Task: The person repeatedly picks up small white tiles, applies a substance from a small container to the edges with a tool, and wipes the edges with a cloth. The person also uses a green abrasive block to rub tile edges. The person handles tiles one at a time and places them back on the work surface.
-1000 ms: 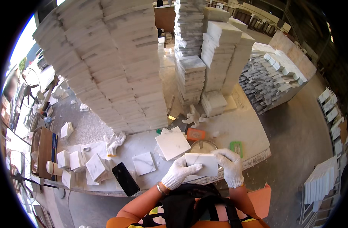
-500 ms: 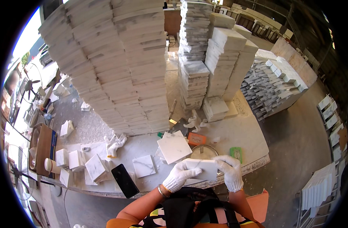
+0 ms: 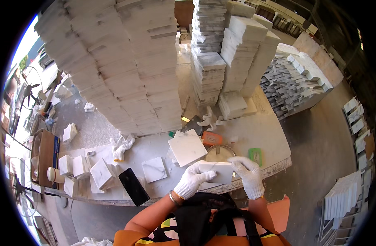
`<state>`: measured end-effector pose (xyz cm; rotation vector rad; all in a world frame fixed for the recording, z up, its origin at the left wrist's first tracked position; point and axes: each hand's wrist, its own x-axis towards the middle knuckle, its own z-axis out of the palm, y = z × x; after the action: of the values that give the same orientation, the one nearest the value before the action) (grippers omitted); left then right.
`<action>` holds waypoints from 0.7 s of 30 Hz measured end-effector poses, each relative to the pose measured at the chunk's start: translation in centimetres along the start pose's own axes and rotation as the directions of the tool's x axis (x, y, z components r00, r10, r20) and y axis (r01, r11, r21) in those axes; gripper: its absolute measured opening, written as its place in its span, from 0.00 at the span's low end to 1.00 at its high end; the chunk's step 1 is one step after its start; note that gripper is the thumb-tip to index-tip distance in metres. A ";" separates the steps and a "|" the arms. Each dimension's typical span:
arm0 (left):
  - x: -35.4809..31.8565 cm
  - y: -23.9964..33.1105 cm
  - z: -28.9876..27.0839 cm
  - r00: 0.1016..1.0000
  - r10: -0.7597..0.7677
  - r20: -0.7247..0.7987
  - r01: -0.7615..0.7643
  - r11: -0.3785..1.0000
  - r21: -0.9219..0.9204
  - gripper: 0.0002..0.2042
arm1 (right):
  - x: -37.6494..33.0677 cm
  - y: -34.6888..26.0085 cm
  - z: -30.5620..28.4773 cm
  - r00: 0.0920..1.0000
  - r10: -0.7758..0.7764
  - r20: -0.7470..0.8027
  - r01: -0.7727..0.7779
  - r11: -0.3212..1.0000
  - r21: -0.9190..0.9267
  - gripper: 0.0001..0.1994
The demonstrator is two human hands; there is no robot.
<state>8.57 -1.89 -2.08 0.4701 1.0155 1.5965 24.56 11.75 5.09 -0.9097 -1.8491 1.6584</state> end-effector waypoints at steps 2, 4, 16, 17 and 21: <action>-0.2 -0.3 0.2 1.000 -0.001 0.007 0.001 1.000 -0.011 0.18 | 0.0 0.3 -0.3 0.999 -0.034 0.032 0.038 0.991 -0.128 0.12; -0.3 -0.5 0.1 1.000 -0.022 -0.019 0.021 1.000 -0.017 0.18 | 0.1 0.1 -0.4 1.000 0.005 -0.015 -0.006 0.998 -0.069 0.12; 0.0 -1.6 0.0 0.991 -0.128 -0.050 0.115 0.972 -0.205 0.19 | -0.7 6.9 -3.8 0.975 -0.184 -0.123 0.066 0.773 -0.631 0.11; 0.0 -1.7 0.1 0.989 -0.141 -0.051 0.127 0.969 -0.213 0.19 | -0.9 7.5 -4.0 0.978 -0.171 -0.116 0.054 0.754 -0.654 0.12; 0.5 -1.9 0.1 0.985 -0.165 -0.052 0.150 0.964 -0.218 0.19 | -0.8 9.2 -3.7 0.991 -0.107 -0.077 0.019 0.696 -0.718 0.14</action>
<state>9.62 -1.41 -3.65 0.1829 0.8977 1.5659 29.21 13.96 -3.40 -1.1833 -2.4532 0.7675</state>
